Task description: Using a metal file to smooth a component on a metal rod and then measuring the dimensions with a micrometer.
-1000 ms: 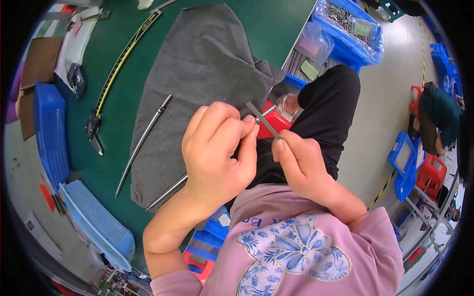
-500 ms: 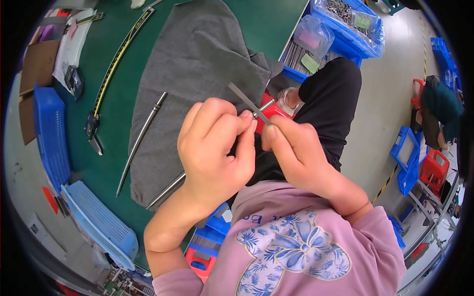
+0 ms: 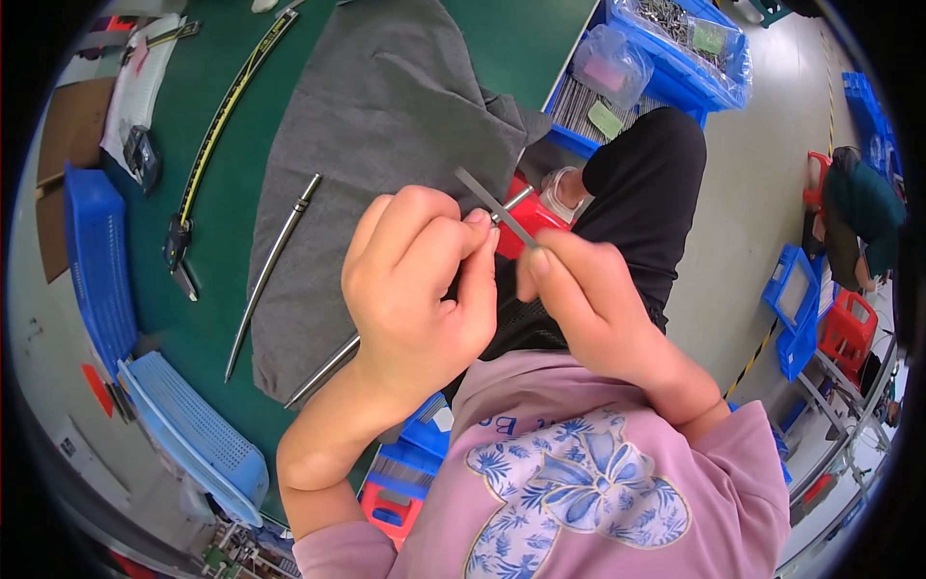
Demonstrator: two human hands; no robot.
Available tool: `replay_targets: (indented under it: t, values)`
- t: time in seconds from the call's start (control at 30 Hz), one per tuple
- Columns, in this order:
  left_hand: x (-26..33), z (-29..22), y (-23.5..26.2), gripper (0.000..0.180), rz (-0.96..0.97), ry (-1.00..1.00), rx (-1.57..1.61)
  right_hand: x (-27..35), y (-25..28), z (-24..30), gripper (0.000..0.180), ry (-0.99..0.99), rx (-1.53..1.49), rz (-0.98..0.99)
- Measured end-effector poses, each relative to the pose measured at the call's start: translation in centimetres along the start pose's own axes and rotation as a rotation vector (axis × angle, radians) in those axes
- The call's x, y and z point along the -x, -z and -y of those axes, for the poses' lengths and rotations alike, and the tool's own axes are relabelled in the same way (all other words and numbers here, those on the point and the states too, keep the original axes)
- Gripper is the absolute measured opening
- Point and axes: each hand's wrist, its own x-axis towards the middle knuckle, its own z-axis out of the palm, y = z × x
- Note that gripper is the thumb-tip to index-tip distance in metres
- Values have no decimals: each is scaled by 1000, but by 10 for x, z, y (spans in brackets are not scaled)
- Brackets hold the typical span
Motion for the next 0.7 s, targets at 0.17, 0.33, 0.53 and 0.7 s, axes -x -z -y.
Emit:
replay_targets:
  t: [0.17, 0.33, 0.53, 0.7]
  values:
    - [3, -1, -1, 17, -8, 26, -8, 15, 1, -2, 19, -88, -26, 8]
    - [2, -1, 0, 17, -1, 3, -14, -2, 0, 7, 19, -93, -96, 29]
    - [0, 1, 0, 18, -7, 5, -22, 11, 2, -10, 16, -38, 13, 3]
    - [1, 1, 2, 17, -1, 2, -36, -4, -9, -5, 19, 55, 101, -40]
